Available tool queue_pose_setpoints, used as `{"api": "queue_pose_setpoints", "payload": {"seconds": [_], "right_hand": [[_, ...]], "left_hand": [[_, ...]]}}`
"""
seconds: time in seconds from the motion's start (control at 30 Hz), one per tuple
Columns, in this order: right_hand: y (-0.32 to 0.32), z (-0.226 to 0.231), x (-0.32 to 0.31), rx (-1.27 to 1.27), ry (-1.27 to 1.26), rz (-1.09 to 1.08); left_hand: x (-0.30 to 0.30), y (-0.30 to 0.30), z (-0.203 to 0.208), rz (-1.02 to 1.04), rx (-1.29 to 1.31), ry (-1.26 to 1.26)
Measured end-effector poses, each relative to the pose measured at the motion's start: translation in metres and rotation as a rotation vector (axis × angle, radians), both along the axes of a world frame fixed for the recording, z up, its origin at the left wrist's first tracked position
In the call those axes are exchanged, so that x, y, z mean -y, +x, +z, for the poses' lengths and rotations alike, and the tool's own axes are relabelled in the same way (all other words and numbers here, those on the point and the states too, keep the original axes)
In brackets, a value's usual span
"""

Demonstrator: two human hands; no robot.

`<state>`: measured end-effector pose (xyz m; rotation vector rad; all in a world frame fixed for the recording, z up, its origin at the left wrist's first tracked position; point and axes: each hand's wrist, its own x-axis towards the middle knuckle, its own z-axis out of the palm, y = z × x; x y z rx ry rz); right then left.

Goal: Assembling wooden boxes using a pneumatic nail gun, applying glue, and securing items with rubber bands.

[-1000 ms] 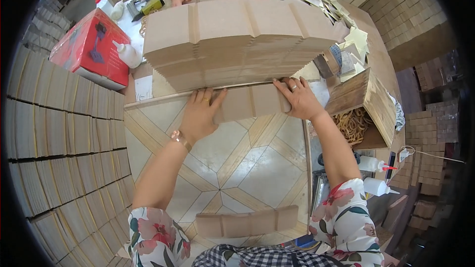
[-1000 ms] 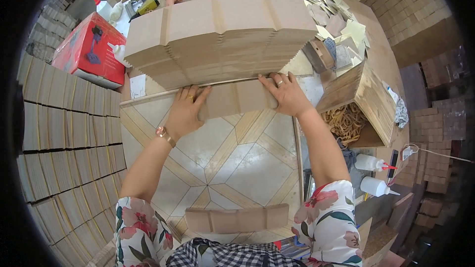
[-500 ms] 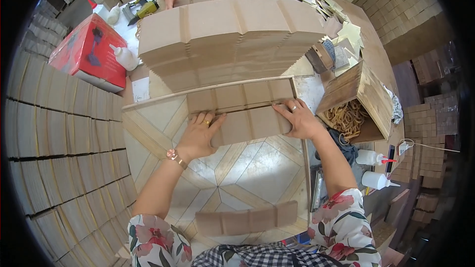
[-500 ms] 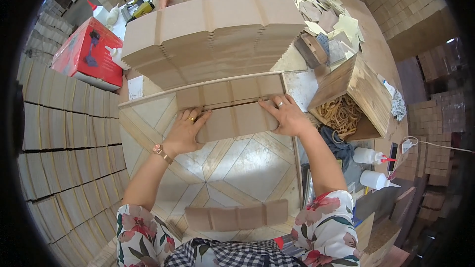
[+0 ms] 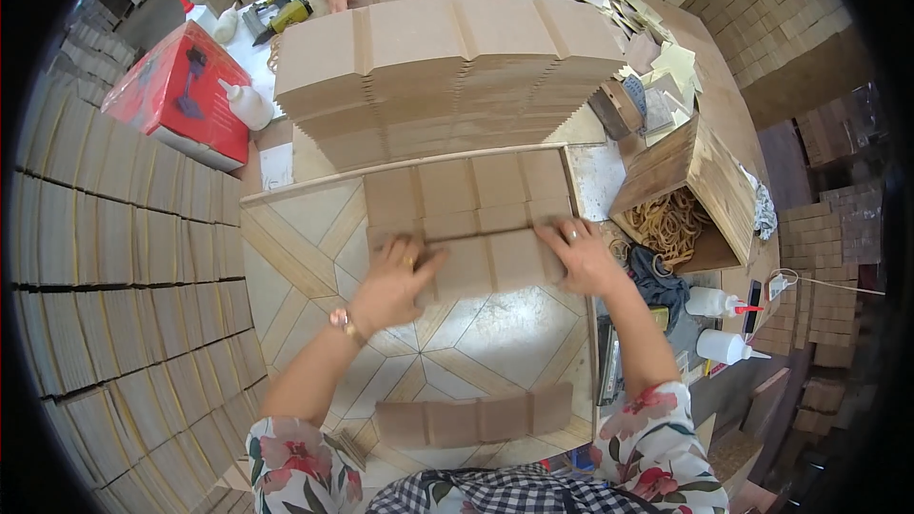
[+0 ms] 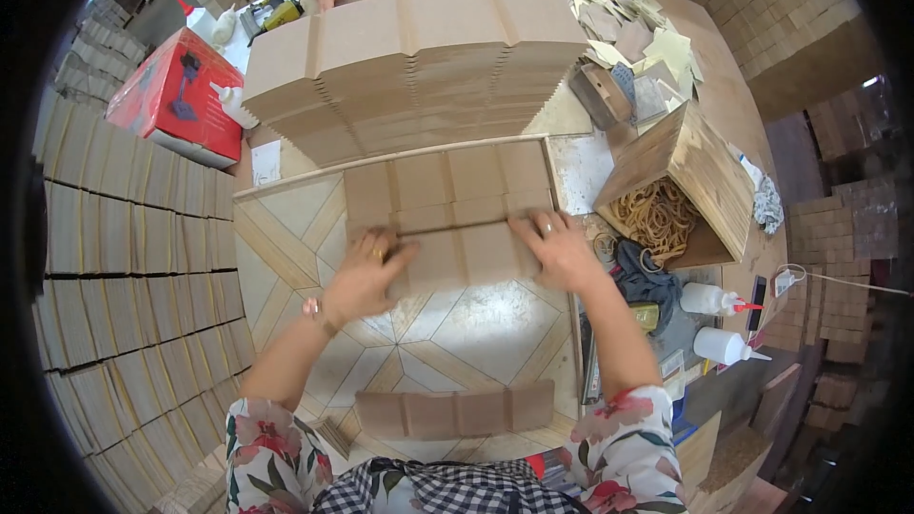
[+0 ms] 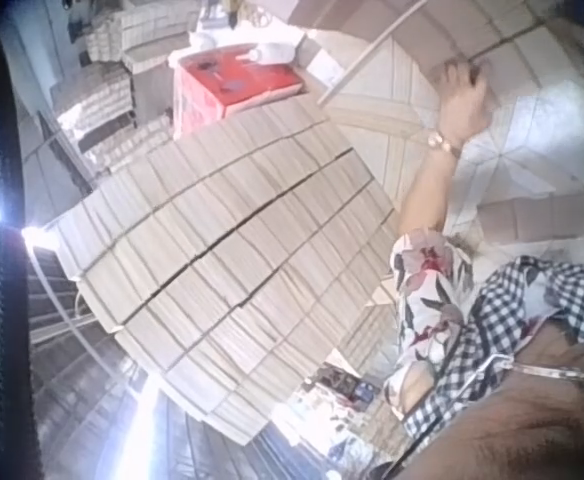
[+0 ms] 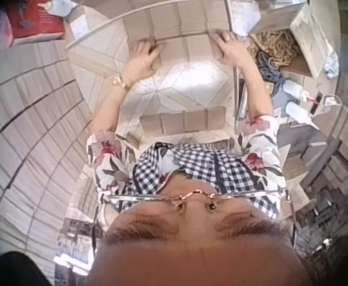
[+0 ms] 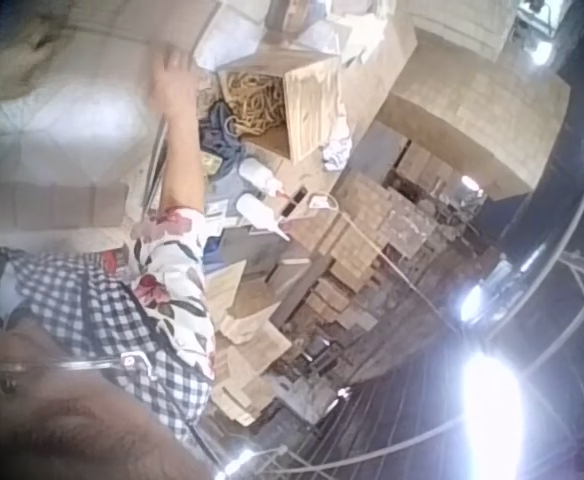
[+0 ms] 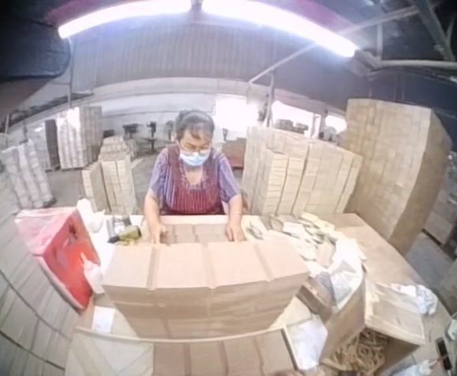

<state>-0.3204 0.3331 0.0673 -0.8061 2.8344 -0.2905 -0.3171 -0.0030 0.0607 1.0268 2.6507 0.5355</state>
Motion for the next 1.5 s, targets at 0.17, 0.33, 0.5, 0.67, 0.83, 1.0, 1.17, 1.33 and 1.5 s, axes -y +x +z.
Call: {"api": "queue_pose_setpoints", "payload": {"seconds": [0.17, 0.33, 0.5, 0.67, 0.83, 1.0, 1.17, 1.33, 1.5], "right_hand": [[0.042, 0.01, -0.008, 0.112, -0.056, -0.002], [0.032, 0.006, -0.012, 0.115, -0.065, -0.033], [0.062, 0.009, -0.009, 0.109, 0.011, 0.001], [0.134, -0.008, -0.004, 0.232, -0.16, -0.017], [0.132, -0.014, -0.001, 0.079, -0.037, -0.072], [0.154, -0.006, 0.004, 0.071, 0.045, -0.183], [0.228, 0.0, 0.033, 0.071, -0.092, -0.272], [0.283, -0.011, 0.047, 0.054, -0.106, -0.246], [0.295, -0.032, 0.05, -0.048, -0.093, -0.169]], "left_hand": [[-0.003, 0.038, 0.004, -0.055, 0.067, 0.002], [-0.004, 0.025, 0.003, -0.021, 0.074, 0.101], [-0.003, 0.063, 0.002, -0.042, 0.074, 0.032], [0.006, 0.114, -0.009, -0.147, 0.064, 0.005], [-0.003, 0.114, -0.034, -0.211, -0.085, 0.042], [0.023, 0.103, -0.037, 0.246, -0.066, 0.233], [0.02, 0.092, -0.064, 0.707, 0.016, 0.299], [-0.004, 0.088, -0.076, 0.746, -0.174, 0.342], [-0.017, 0.086, -0.075, 0.595, -0.093, 0.479]]}}
